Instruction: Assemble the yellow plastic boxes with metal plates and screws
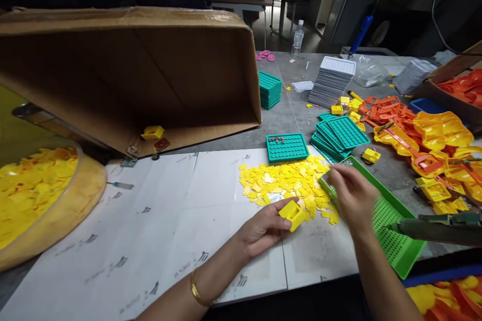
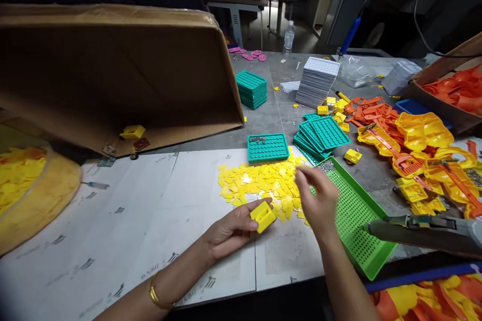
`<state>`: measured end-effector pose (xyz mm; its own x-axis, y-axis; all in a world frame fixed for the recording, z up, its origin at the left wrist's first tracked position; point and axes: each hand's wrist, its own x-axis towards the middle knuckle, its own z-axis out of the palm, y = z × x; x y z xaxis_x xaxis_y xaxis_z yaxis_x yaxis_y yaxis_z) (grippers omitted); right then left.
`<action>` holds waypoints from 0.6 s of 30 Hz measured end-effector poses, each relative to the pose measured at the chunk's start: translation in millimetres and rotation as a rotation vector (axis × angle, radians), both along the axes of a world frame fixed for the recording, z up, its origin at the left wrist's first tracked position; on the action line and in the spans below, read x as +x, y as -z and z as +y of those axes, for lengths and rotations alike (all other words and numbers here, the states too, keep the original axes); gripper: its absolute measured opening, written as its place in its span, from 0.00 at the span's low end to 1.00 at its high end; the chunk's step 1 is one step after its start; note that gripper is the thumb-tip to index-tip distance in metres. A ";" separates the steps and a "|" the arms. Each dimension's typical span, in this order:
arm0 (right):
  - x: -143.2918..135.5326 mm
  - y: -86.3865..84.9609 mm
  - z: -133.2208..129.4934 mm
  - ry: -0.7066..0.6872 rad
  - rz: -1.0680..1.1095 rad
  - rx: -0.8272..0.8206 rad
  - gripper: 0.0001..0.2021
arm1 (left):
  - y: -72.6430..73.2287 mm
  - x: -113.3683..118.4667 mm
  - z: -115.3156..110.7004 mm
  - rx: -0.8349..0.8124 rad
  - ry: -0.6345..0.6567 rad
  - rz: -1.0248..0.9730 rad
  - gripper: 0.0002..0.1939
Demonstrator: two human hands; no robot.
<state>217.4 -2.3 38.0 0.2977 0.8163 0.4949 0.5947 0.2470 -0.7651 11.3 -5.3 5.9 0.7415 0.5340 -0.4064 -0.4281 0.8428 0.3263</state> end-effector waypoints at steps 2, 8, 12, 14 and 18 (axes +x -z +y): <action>-15.9 10.2 57.8 -0.064 -0.117 -0.107 0.12 | -3.4 -5.7 5.5 -0.018 -0.043 0.004 0.30; -34.6 31.2 155.2 -0.142 -0.388 -0.284 0.14 | -0.2 -21.5 9.0 -0.082 -0.084 0.003 0.36; -38.6 34.0 152.8 -0.165 -0.494 -0.379 0.14 | 3.3 -23.7 9.4 -0.093 -0.071 -0.007 0.36; -39.2 31.8 151.6 -0.167 -0.506 -0.418 0.13 | 3.5 -24.1 10.6 -0.094 -0.078 -0.012 0.35; -35.9 23.5 157.7 -0.191 -0.452 -0.512 0.08 | 2.1 -24.8 12.9 -0.071 -0.109 0.020 0.34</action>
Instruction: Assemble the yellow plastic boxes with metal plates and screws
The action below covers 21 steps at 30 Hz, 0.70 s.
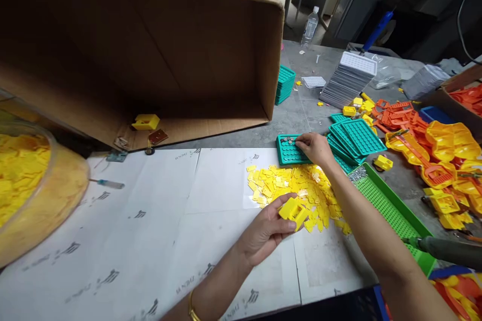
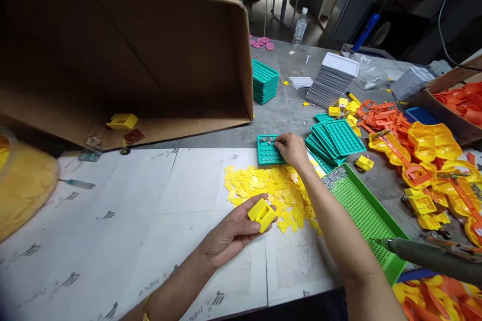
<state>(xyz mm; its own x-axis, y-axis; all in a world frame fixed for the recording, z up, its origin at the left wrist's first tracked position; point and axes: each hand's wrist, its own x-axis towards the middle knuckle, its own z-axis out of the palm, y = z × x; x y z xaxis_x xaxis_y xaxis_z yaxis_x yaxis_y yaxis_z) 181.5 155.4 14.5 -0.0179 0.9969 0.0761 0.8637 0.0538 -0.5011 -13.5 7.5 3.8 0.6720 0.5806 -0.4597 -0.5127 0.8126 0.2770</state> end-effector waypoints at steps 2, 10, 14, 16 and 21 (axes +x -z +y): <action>3.5 -4.1 4.0 -0.004 0.048 -0.049 0.06 | -1.2 -0.3 0.5 0.013 0.005 0.028 0.34; 23.8 -10.2 -1.5 0.001 0.254 -0.095 0.13 | -5.4 -0.1 1.8 0.072 0.042 0.187 0.32; 30.9 -11.1 -8.5 -0.010 0.196 -0.120 0.10 | -4.4 -0.6 2.3 0.094 -0.004 0.228 0.28; 32.4 -10.7 -8.9 -0.015 0.163 -0.108 0.10 | -2.8 -1.3 2.5 0.128 -0.044 0.241 0.24; 33.5 -5.8 -0.7 -0.042 0.200 -0.147 0.11 | 1.7 -2.1 2.1 0.191 -0.062 0.258 0.22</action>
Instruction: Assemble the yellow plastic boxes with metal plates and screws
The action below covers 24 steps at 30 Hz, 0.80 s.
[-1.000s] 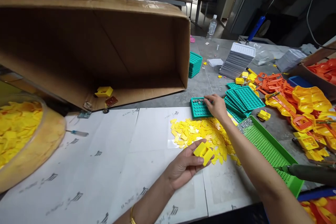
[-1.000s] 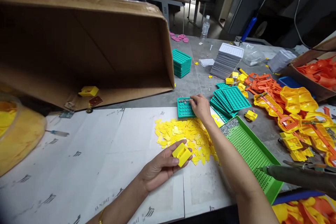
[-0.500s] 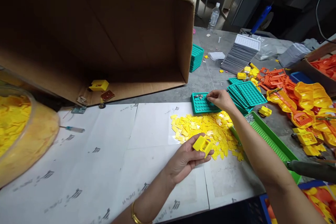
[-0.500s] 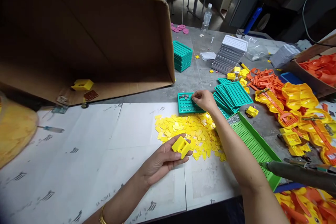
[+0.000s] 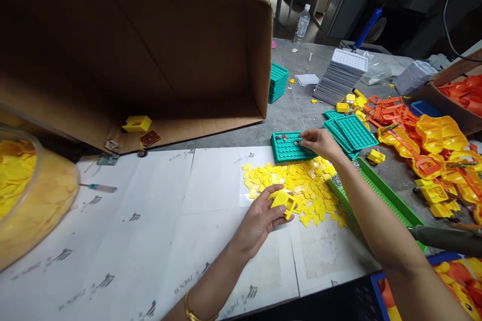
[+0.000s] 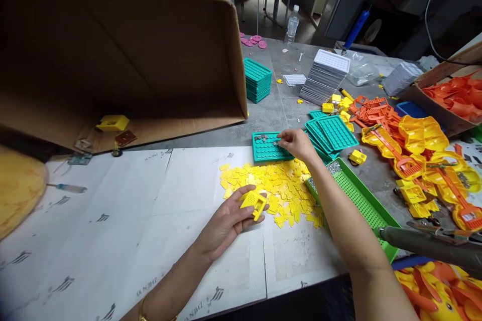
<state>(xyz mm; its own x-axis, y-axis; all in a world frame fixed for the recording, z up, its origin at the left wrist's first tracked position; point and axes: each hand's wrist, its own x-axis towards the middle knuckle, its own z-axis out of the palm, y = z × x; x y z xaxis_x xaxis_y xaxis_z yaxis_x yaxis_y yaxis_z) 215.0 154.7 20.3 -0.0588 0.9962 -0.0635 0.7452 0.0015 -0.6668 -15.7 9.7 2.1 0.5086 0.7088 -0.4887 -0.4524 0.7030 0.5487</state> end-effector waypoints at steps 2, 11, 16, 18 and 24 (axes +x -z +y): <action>-0.4 1.2 4.6 -0.020 0.012 -0.034 0.13 | 0.8 0.3 -0.2 -0.010 0.025 0.006 0.22; -9.3 -5.9 12.2 -0.091 -0.037 -0.101 0.13 | 0.7 -0.2 1.1 -0.040 0.045 0.039 0.23; -9.4 -4.2 12.6 -0.073 -0.067 -0.085 0.10 | 0.1 -0.8 2.5 -0.044 0.035 0.051 0.22; -9.5 -5.2 10.7 -0.079 -0.054 -0.088 0.11 | 0.0 -0.7 3.2 -0.050 0.026 0.052 0.22; -19.4 -10.9 4.2 -0.155 -0.002 -0.142 0.16 | 0.3 0.5 3.6 -0.060 0.012 0.085 0.23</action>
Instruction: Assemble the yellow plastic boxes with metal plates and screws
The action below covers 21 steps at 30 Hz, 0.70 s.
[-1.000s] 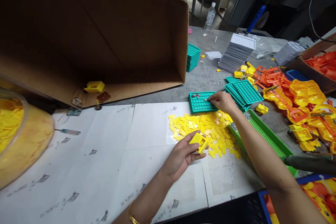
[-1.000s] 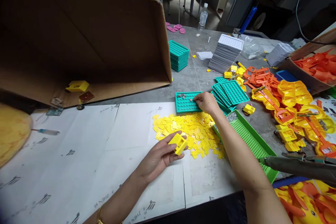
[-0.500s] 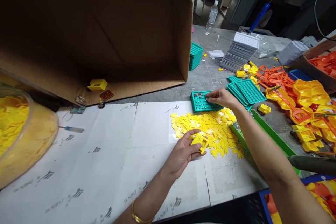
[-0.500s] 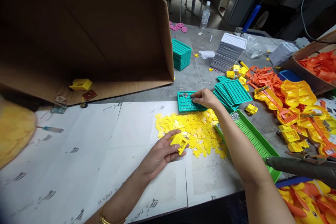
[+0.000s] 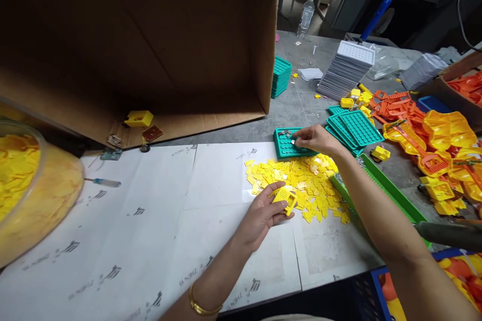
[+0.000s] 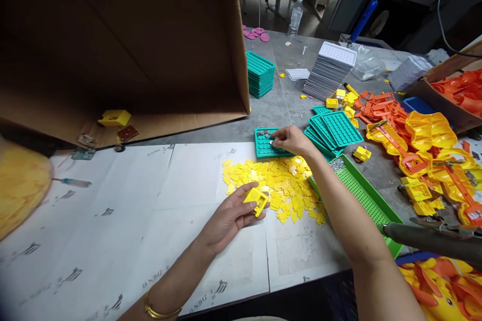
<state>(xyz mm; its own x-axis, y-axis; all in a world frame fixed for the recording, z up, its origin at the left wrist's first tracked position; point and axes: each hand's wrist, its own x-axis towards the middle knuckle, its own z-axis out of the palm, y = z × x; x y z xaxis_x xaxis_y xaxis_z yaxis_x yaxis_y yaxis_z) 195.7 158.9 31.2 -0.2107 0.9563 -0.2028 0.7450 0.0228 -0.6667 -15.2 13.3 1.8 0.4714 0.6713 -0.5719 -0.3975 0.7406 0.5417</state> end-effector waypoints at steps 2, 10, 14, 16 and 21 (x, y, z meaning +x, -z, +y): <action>-3.2 -0.7 0.8 -0.008 -0.014 -0.001 0.15 | 0.3 -0.2 -0.2 0.002 0.008 0.004 0.23; -2.7 1.6 2.9 -0.019 -0.065 0.031 0.11 | 2.4 -0.4 0.3 -0.004 0.004 0.011 0.24; -6.4 4.5 2.6 0.000 -0.091 0.052 0.08 | 0.7 0.4 0.8 -0.007 0.002 0.023 0.23; -8.6 5.0 4.1 0.016 -0.105 0.063 0.07 | -0.7 0.6 1.0 -0.009 -0.008 0.029 0.23; -12.1 -3.5 -1.3 0.053 -0.102 0.074 0.06 | -3.5 1.8 2.9 -0.023 -0.101 0.008 0.21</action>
<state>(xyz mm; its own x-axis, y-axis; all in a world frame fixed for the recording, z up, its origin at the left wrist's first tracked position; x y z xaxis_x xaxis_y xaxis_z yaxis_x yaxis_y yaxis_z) 183.6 157.6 34.6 -0.1412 0.9787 -0.1492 0.8101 0.0276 -0.5857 -13.4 16.1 5.3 0.3970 0.7021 -0.5911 -0.4668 0.7090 0.5286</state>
